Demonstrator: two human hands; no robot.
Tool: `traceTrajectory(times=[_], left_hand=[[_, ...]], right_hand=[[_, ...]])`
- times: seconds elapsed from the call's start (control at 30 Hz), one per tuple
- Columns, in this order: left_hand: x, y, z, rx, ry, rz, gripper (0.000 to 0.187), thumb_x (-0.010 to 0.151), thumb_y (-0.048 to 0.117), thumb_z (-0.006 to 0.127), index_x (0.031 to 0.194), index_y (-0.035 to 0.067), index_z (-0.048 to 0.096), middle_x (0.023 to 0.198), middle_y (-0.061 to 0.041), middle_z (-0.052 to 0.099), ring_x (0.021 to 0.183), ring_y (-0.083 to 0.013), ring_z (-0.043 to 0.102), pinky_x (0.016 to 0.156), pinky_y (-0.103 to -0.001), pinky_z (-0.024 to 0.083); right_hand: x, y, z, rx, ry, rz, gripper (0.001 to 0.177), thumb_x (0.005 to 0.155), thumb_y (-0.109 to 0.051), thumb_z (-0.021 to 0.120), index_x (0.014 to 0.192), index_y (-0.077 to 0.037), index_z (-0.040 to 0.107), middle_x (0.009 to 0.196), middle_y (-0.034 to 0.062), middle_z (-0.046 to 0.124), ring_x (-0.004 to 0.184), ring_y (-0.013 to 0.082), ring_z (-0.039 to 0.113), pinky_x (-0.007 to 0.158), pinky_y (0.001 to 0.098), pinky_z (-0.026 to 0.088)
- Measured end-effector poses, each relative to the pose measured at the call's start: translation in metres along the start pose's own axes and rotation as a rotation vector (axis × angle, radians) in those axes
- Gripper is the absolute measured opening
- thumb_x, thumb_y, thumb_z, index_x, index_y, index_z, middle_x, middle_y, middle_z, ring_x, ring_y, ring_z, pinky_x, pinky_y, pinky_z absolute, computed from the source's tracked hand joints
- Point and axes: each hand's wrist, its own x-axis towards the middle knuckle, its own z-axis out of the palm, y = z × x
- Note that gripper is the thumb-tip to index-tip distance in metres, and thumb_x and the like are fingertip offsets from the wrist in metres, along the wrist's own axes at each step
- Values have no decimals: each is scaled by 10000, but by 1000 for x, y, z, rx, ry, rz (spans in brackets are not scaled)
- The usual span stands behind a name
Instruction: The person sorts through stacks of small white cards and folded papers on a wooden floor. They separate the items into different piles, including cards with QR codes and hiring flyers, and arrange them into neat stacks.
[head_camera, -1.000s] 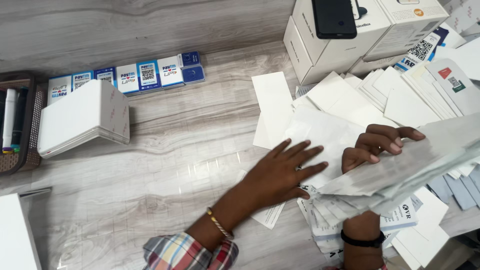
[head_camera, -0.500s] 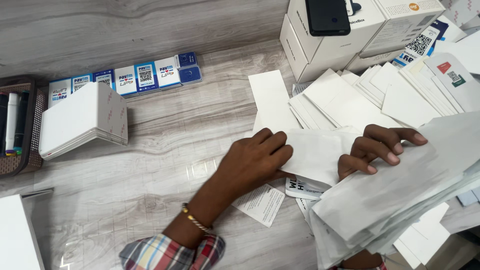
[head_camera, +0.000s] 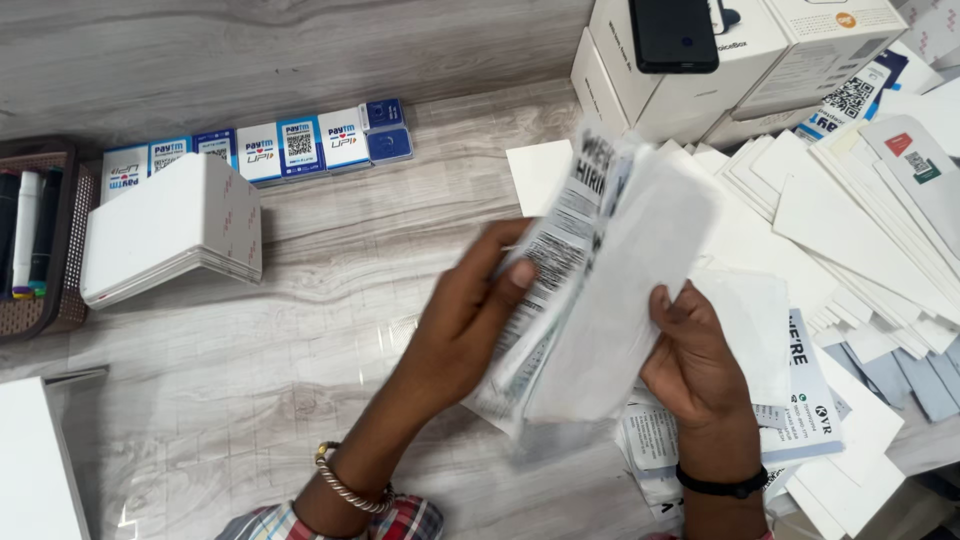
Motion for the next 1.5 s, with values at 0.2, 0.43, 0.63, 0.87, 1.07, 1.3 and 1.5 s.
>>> traceTrajectory(times=[0.2, 0.43, 0.63, 0.87, 1.07, 1.3, 1.5], left_hand=[[22, -15, 1, -299, -131, 27, 763, 1083, 649, 198, 1446, 72, 542, 1240, -226, 696, 1141, -315, 705, 994, -437, 591], [21, -70, 55, 389, -231, 250, 528, 980, 420, 584, 1412, 117, 585, 1499, -172, 564, 1398, -352, 511, 1097, -479, 450], [1, -92, 75, 990, -223, 457, 315, 1031, 177, 688, 1344, 176, 651, 1450, -34, 610, 1342, -191, 588, 1075, -320, 538], [-4, -84, 76, 827, -163, 497, 594, 758, 329, 772, 1290, 86, 674, 1260, -102, 638, 1174, -280, 617, 947, -403, 538], [-4, -94, 77, 977, -238, 456, 404, 946, 276, 754, 1310, 152, 632, 1336, -47, 615, 1251, -212, 606, 1007, -361, 536], [-9, -77, 71, 842, -232, 551, 761, 671, 427, 845, 1326, 123, 605, 1396, -236, 555, 1271, -399, 571, 998, -493, 534], [-9, -86, 78, 945, -184, 737, 330, 894, 343, 718, 1119, 108, 664, 1273, -195, 681, 1184, -384, 675, 956, -509, 579]], right_hand=[[-8, -6, 17, 184, 40, -123, 349, 1009, -168, 633, 1335, -56, 583, 1373, 81, 615, 1342, 254, 593, 1196, 481, 442], [-6, -18, -19, 780, -406, -118, 100, 1148, -159, 597, 1110, -67, 592, 1121, 20, 599, 1111, 141, 623, 1050, 352, 490], [-14, -14, -26, 653, -316, -189, 77, 1123, -117, 638, 1076, -133, 579, 1096, -56, 582, 1052, 54, 607, 935, 271, 492], [-11, -15, -31, 620, -371, -170, 142, 1102, -106, 670, 1012, -159, 574, 1053, -96, 569, 1035, 24, 604, 923, 233, 487], [-7, -13, -31, 564, -441, -172, 168, 1029, -69, 733, 1029, -156, 589, 1061, -92, 574, 1045, 23, 609, 968, 226, 503], [-7, -10, -27, 613, -443, -173, 170, 1025, -83, 735, 1032, -156, 582, 1046, -78, 563, 1032, 39, 607, 957, 248, 498], [-10, -20, -19, 783, -508, -51, 194, 1185, -229, 558, 1017, -132, 573, 1011, -36, 569, 999, 100, 619, 933, 322, 486]])
